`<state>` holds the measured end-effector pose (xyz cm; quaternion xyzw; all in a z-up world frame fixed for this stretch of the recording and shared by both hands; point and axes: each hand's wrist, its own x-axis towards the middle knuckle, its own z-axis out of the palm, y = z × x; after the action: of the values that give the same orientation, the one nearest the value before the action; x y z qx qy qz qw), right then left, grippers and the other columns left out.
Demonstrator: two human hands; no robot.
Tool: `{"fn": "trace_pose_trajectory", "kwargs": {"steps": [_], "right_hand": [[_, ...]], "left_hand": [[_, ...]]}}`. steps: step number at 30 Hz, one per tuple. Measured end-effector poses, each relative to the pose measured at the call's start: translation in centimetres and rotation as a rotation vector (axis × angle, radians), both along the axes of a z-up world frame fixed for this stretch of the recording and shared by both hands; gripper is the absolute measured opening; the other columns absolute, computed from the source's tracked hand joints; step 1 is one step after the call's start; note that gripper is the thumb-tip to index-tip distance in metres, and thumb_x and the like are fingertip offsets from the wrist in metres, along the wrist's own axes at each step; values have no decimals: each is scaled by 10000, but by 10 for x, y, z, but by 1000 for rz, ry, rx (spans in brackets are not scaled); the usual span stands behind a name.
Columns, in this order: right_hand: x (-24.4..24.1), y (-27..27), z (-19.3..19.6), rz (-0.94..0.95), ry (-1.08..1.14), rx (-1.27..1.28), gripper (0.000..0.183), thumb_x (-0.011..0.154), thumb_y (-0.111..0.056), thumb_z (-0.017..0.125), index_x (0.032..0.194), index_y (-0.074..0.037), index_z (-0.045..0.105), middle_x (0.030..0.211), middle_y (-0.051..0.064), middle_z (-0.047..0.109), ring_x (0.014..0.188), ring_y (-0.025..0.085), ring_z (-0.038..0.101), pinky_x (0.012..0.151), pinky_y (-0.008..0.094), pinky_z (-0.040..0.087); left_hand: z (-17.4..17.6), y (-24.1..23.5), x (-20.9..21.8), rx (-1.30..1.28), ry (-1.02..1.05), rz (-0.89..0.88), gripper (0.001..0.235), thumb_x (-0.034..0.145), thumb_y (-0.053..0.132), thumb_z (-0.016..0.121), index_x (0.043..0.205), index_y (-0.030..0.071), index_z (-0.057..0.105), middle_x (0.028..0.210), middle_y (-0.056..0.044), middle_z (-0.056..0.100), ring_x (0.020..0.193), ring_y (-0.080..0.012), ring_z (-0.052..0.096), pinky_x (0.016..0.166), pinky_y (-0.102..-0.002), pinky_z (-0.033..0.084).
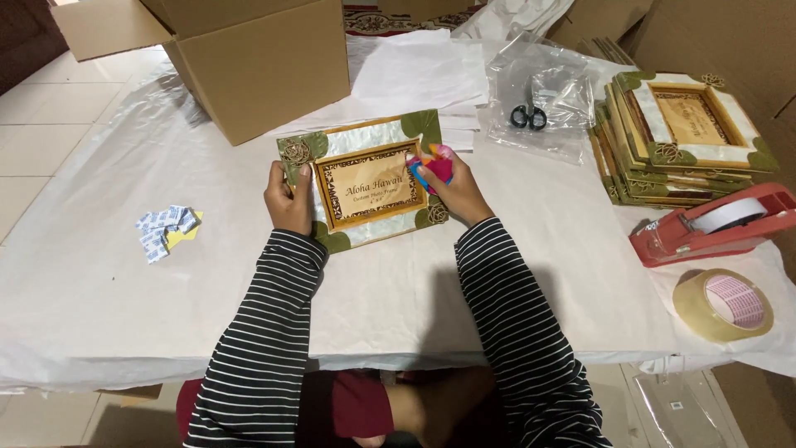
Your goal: The person is manually decorating the borders of picture frames by sticking small, colorful decorative elements onto them.
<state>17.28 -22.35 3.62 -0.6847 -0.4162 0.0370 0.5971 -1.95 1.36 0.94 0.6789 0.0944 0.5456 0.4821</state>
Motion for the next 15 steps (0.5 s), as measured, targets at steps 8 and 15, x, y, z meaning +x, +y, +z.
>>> {"fn": "trace_pose_trajectory", "kwargs": {"steps": [8, 15], "right_hand": [[-5, 1, 0, 24, 38, 28, 365, 935, -294, 800, 1186, -78, 646, 966, 38, 714, 932, 118, 642, 902, 324, 522], [-1, 6, -11, -84, 42, 59, 291, 1022, -372, 701, 1005, -82, 679, 785, 1, 644, 767, 93, 569, 799, 306, 507]], "left_hand": [[-4, 4, 0, 10, 3, 6, 257, 1062, 335, 649, 922, 155, 531, 553, 28, 463, 511, -71, 424, 587, -236, 400], [4, -4, -3, -3, -12, -10, 239, 1076, 309, 631, 931, 150, 528, 596, -3, 493, 555, -88, 443, 640, -250, 428]]}}
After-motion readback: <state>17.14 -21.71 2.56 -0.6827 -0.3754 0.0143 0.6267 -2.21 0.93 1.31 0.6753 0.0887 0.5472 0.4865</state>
